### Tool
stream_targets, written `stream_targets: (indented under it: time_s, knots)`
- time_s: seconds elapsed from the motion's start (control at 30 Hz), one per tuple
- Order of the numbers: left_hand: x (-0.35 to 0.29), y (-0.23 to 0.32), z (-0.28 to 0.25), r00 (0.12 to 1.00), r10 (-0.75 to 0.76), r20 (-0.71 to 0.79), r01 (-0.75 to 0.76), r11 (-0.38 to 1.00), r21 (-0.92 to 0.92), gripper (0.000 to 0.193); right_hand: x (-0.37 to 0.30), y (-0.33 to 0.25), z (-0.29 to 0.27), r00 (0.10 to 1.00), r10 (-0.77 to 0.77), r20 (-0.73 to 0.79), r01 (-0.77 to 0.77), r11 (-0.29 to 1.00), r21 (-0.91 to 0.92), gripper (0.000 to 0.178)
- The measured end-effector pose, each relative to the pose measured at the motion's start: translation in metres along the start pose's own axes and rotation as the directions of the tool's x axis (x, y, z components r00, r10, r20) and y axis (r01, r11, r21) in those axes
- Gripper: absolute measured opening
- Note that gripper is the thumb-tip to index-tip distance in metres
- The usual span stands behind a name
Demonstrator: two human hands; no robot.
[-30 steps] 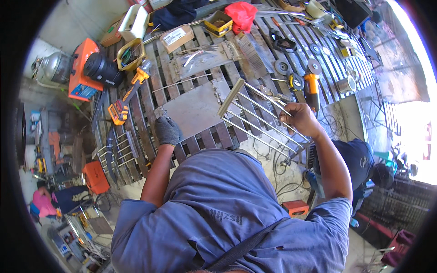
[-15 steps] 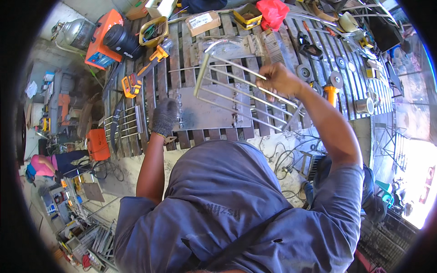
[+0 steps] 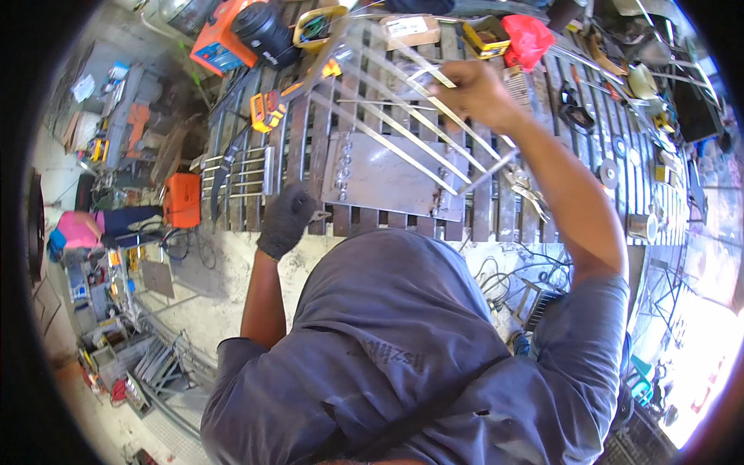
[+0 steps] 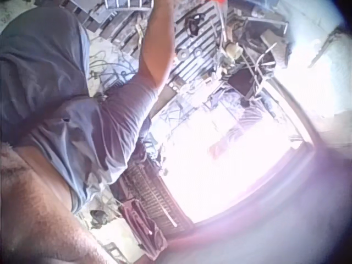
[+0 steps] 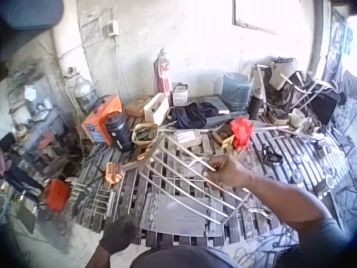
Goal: Measuring and welding metal rods into a frame structure.
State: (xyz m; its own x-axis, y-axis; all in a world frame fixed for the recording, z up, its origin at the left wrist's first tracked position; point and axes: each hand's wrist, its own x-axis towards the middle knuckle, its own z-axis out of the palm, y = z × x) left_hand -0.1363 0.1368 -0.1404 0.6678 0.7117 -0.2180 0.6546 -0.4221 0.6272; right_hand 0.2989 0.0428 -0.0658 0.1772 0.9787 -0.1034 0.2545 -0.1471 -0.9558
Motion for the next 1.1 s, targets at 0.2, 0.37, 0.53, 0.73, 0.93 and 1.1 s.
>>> stream_targets:
  time_s: [0.2,0.37,0.53,0.73,0.93,1.1]
  knots:
    - [0.066,0.037,0.007,0.972,0.199,0.127,0.071,0.269,-0.961,0.066,0.03,-0.054,0.067,0.963,0.102,0.25,-0.122,0.99,0.067,0.026]
    - [0.096,0.057,0.007,0.915,0.4,0.055,0.154,-0.22,-0.963,0.061,0.046,-0.069,0.079,0.934,0.149,0.326,-0.194,0.974,0.112,0.036]
    - [0.11,0.064,-0.001,0.928,0.366,0.07,0.152,-0.2,-0.968,0.06,0.052,-0.078,0.062,0.911,0.216,0.352,-0.28,0.95,0.141,0.04]
    - [0.18,0.074,-0.026,0.97,0.205,0.134,0.078,0.262,-0.962,0.04,0.016,-0.061,0.064,0.954,0.264,0.139,-0.273,0.961,0.044,0.039]
    - [0.23,0.156,0.021,0.851,0.525,-0.011,-0.521,0.841,-0.147,0.048,-0.044,0.025,0.152,0.844,0.452,-0.289,-0.089,0.65,0.755,0.044]
    - [0.258,0.133,0.093,0.647,0.732,0.212,-0.711,0.68,-0.179,0.048,-0.088,0.046,0.186,0.575,0.576,-0.581,0.172,0.609,0.774,0.031]
